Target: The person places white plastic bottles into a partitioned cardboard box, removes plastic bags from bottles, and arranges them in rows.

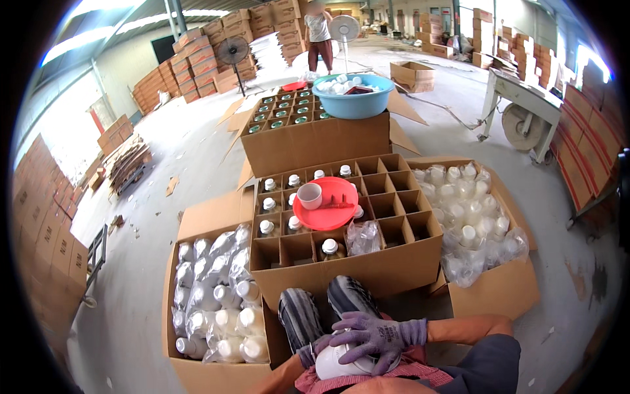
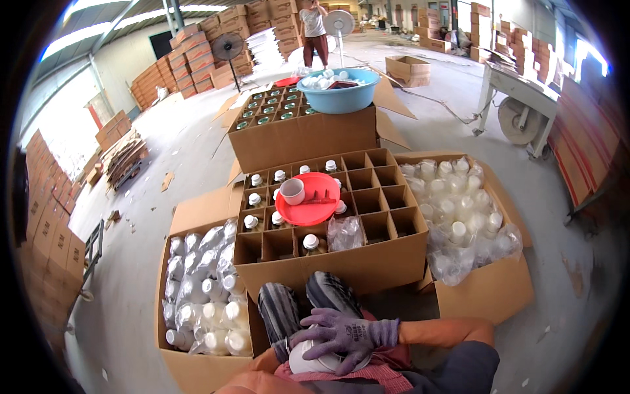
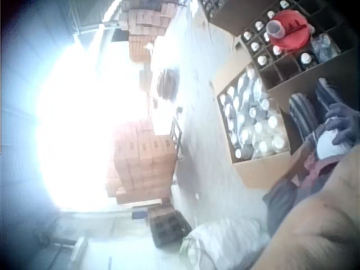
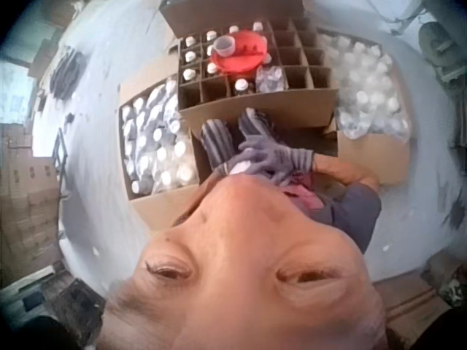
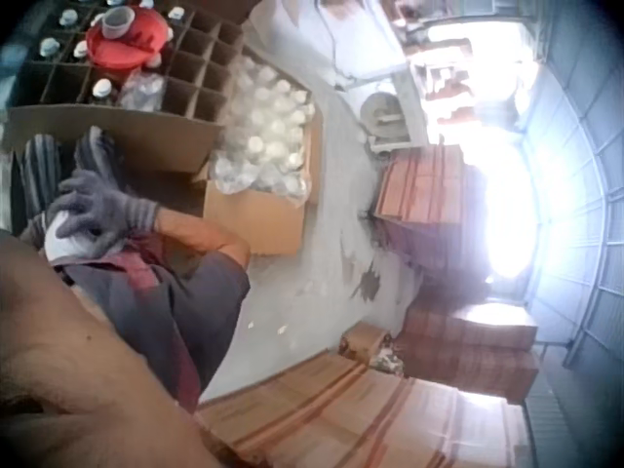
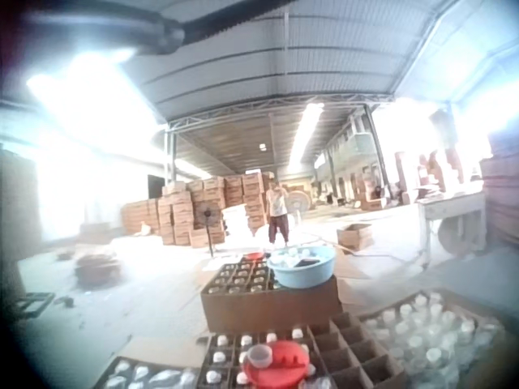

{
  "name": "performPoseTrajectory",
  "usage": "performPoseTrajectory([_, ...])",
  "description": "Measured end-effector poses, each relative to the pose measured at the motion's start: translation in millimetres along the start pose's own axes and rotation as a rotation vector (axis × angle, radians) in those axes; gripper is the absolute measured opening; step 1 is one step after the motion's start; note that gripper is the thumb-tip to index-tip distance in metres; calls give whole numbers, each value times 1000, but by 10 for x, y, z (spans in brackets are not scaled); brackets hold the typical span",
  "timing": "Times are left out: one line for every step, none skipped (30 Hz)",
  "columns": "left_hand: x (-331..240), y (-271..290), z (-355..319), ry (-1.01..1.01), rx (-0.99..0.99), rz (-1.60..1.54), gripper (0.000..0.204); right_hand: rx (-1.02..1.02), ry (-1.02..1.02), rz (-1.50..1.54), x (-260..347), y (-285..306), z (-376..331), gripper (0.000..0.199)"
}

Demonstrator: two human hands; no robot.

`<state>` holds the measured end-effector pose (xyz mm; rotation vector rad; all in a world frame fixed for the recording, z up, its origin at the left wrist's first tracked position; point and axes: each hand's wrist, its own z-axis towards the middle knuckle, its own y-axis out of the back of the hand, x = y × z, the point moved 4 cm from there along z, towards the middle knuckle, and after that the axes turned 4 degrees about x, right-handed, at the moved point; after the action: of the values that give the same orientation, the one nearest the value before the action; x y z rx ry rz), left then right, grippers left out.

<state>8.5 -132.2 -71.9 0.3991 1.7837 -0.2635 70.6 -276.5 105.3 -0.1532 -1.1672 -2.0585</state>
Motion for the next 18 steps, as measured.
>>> performPoseTrajectory([-24, 94, -35, -22, -28, 37, 33, -16, -69, -16, -42, -1, 8, 62])
performPoseTrajectory([-54, 174, -67, -55, -78, 77, 33, -30, -139, -31, -106, 4, -23, 64])
performPoseTrajectory([-86, 253, -59, -109, -138, 97, 32, -44, -220, -72, -195, 34, -105, 65])
performPoseTrajectory([-182, 379, -124, -166, -243, 100, 32, -185, -429, -25, -389, 41, -279, 55])
performPoseTrajectory([-302, 484, -154, -234, -364, 99, 31, -360, -792, 442, -643, -6, -496, 49])
performPoseTrajectory([-419, 586, -205, -279, -481, 93, 31, -754, -1084, 914, -845, -96, -702, 44])
performPoseTrajectory([-642, 587, -146, -306, -526, 83, 30, -527, -1059, 1130, -953, -12, -844, 57])
performPoseTrajectory([-861, 587, -82, -329, -570, 76, 29, -597, -1040, 831, -1032, -6, -971, 58])
performPoseTrajectory([-915, 663, -62, -297, -565, 48, 28, -640, -994, 522, -1042, 66, -1015, 60])
performPoseTrajectory([-916, 778, -74, -220, -519, 294, 27, -560, -879, 309, -918, 222, -788, 60])
performPoseTrajectory([-956, 824, -137, -170, -483, 518, 27, -484, -756, 127, -725, 404, -432, 60])
performPoseTrajectory([-1050, 843, -170, -142, -440, 744, 28, -485, -683, 21, -692, 422, -338, 58])
performPoseTrajectory([-1274, 762, -144, -191, -394, 947, 28, -496, -628, -107, -614, 477, -292, 55])
performPoseTrajectory([-1411, 739, -138, -308, -456, 587, 27, -568, -634, -150, -712, 431, -399, 51])
performPoseTrajectory([-1519, 720, -168, -400, -519, 223, 25, -748, -719, 530, -816, 354, -414, 44])
performPoseTrajectory([-1782, 660, -175, -583, -555, 676, 24, -1093, -761, 1174, -915, 225, -442, 37])
performPoseTrajectory([-1926, 547, -145, -647, -456, 955, 30, -862, -847, 889, -996, 232, -621, 36])
performPoseTrajectory([-1884, 645, -78, -631, -445, 842, 32, -648, -891, 594, -1077, 223, -781, 35])
